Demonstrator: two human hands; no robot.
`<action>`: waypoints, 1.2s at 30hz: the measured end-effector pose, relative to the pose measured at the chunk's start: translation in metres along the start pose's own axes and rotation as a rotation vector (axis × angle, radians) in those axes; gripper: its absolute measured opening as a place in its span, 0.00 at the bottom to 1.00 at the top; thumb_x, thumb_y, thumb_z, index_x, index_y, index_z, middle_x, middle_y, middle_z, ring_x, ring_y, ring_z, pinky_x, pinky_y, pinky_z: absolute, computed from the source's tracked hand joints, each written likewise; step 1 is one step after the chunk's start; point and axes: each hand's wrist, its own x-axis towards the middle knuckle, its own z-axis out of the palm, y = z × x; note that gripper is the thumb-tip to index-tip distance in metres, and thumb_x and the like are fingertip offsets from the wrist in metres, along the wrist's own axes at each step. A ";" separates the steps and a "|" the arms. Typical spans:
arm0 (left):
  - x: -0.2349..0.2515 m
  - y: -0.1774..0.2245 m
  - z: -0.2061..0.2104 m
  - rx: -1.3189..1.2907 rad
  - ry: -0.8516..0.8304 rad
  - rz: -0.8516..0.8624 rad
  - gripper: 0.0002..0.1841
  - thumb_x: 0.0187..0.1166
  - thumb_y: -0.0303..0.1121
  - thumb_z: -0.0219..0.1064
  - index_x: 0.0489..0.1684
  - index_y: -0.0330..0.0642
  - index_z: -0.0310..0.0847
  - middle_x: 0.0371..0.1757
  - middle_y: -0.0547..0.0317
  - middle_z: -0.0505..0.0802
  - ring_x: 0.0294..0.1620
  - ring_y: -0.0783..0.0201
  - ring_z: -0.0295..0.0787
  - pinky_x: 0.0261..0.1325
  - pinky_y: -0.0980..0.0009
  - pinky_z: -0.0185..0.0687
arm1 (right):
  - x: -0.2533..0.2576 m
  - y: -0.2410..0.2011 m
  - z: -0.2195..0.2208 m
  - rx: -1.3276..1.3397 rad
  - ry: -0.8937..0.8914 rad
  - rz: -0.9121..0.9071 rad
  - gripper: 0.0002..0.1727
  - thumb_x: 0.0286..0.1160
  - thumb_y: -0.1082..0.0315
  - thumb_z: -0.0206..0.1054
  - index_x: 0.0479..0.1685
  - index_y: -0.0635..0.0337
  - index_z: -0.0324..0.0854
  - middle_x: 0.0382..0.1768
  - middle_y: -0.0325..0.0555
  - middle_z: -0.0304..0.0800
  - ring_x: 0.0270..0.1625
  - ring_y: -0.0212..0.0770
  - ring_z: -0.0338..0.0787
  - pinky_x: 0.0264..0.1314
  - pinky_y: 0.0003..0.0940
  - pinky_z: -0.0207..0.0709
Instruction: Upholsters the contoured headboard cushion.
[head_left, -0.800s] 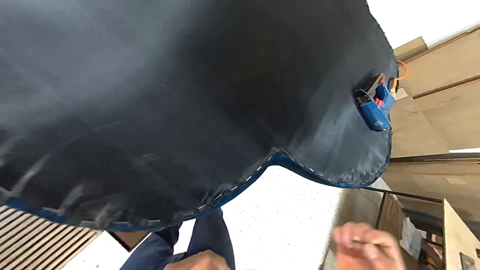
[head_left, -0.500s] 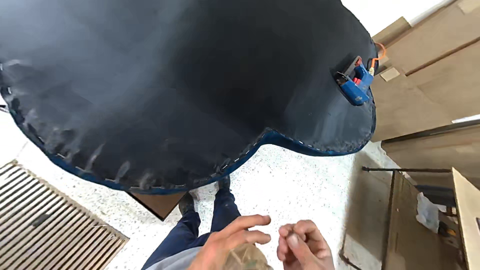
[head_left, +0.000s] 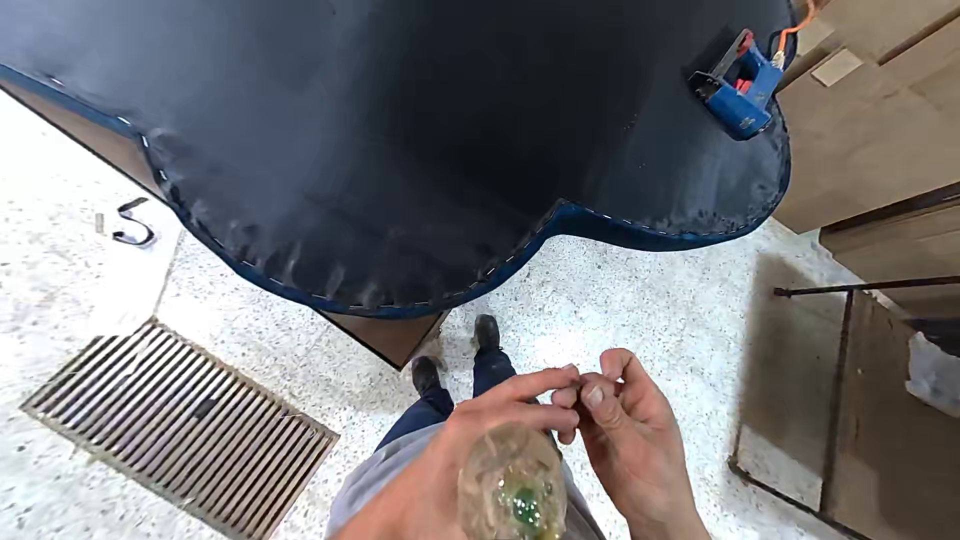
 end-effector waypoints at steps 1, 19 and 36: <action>0.001 0.001 0.000 0.006 -0.011 -0.005 0.36 0.61 0.41 0.82 0.71 0.34 0.80 0.87 0.34 0.69 0.72 0.46 0.84 0.67 0.54 0.91 | 0.000 0.002 0.000 -0.013 -0.012 -0.001 0.14 0.79 0.66 0.72 0.53 0.57 0.71 0.37 0.52 0.95 0.39 0.44 0.98 0.42 0.38 0.93; -0.021 -0.018 -0.015 0.209 0.285 -0.089 0.36 0.61 0.49 0.84 0.68 0.38 0.83 0.77 0.46 0.83 0.70 0.54 0.87 0.71 0.56 0.89 | 0.111 -0.004 -0.053 -1.114 0.063 -0.563 0.07 0.82 0.62 0.68 0.45 0.54 0.89 0.40 0.38 0.95 0.38 0.30 0.93 0.37 0.27 0.90; -0.017 -0.041 -0.028 0.187 0.330 -0.187 0.37 0.60 0.48 0.84 0.69 0.36 0.82 0.78 0.42 0.81 0.65 0.54 0.89 0.63 0.58 0.93 | 0.203 -0.018 -0.060 -1.492 -0.120 -1.074 0.08 0.73 0.62 0.69 0.35 0.56 0.87 0.34 0.42 0.85 0.43 0.38 0.85 0.48 0.31 0.79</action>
